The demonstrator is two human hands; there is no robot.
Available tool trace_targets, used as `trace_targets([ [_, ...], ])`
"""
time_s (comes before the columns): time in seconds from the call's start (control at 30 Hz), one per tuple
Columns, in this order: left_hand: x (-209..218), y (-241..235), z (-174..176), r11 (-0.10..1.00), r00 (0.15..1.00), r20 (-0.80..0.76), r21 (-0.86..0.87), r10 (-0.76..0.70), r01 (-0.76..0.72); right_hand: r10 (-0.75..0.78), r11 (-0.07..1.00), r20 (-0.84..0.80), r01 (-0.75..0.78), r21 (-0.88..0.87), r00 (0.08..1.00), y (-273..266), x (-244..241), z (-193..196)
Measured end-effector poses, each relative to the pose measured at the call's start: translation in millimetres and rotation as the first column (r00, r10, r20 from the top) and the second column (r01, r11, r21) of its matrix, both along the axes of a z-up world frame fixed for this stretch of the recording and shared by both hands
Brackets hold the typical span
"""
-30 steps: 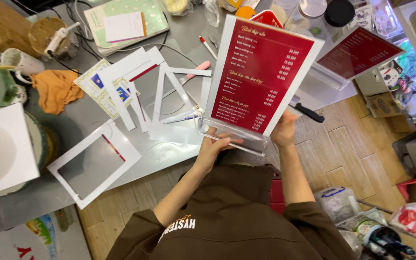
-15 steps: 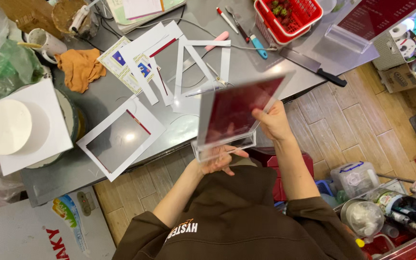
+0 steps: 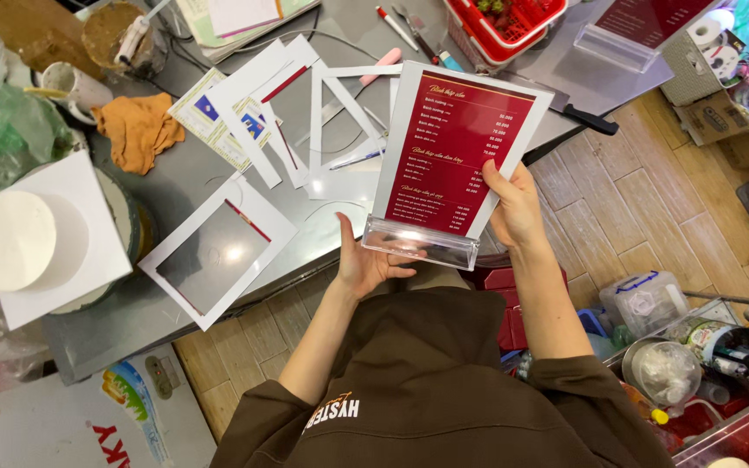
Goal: The person assembles a menu holder by inserting a red printed menu into a clear plastic sleeve. They use scissors to trim the edges of the menu to fit the sleeve and then place the finished holder on the table. Finally, they gather the leftover paper scraps and discard them into a bin.
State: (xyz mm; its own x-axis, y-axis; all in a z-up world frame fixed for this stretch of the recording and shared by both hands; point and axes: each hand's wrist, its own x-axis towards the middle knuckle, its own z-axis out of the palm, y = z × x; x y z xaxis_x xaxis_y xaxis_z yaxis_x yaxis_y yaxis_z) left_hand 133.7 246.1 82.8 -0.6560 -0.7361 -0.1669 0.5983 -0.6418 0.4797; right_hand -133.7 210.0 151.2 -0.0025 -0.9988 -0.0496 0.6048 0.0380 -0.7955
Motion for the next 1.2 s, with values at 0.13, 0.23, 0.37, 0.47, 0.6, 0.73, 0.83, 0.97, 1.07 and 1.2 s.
trace_targets([
  [0.13, -19, -19, -11, 0.998, 0.987, 0.142, 0.012, -0.070, 0.069, -0.001, 1.000, -0.031, 0.002, 0.022, 1.000, -5, -27, -7],
  [0.23, -37, -41, -14, 0.992, 0.984, 0.130, 0.039, -0.125, 0.121, 0.059, 0.998, -0.021, -0.058, 0.013, 0.998, -15, -54, -4],
  [0.37, -71, -70, -19, 0.990, 0.984, 0.102, 0.035, -0.143, 0.140, 0.081, 0.994, -0.001, -0.080, 0.079, 0.997, -27, -99, -5],
  [0.47, -101, -95, -21, 0.985, 0.981, 0.101, 0.069, -0.167, 0.160, 0.052, 0.996, 0.028, -0.054, 0.066, 0.998, -43, -135, -14],
  [0.6, -147, -126, -16, 0.951, 0.958, 0.043, 0.138, -0.285, 0.276, -0.007, 0.997, 0.014, 0.006, 0.076, 1.000, -58, -184, -28],
  [0.73, -192, -145, -17, 0.923, 0.936, 0.024, 0.175, -0.351, 0.342, -0.132, 0.975, -0.150, 0.156, 0.160, 0.980, -72, -230, -55],
  [0.83, -216, -153, -26, 0.929, 0.928, 0.106, 0.139, -0.358, 0.342, -0.147, 0.953, -0.391, 0.236, 0.191, 0.909, -77, -269, -82],
  [0.97, -238, -158, -33, 0.964, 0.923, 0.288, -0.003, -0.254, 0.266, -0.142, 0.960, -0.654, 0.264, 0.092, 0.743, -73, -299, -108],
  [1.07, -254, -160, -35, 0.940, 0.911, 0.392, -0.245, -0.129, 0.238, -0.288, 0.948, -0.451, 0.318, -0.008, 0.845, -62, -305, -94],
  [1.2, -277, -163, -32, 0.832, 0.847, 0.529, -0.492, 0.054, 0.255, -0.214, 0.969, 0.169, 0.232, -0.090, 0.962, -4, -296, -39],
])
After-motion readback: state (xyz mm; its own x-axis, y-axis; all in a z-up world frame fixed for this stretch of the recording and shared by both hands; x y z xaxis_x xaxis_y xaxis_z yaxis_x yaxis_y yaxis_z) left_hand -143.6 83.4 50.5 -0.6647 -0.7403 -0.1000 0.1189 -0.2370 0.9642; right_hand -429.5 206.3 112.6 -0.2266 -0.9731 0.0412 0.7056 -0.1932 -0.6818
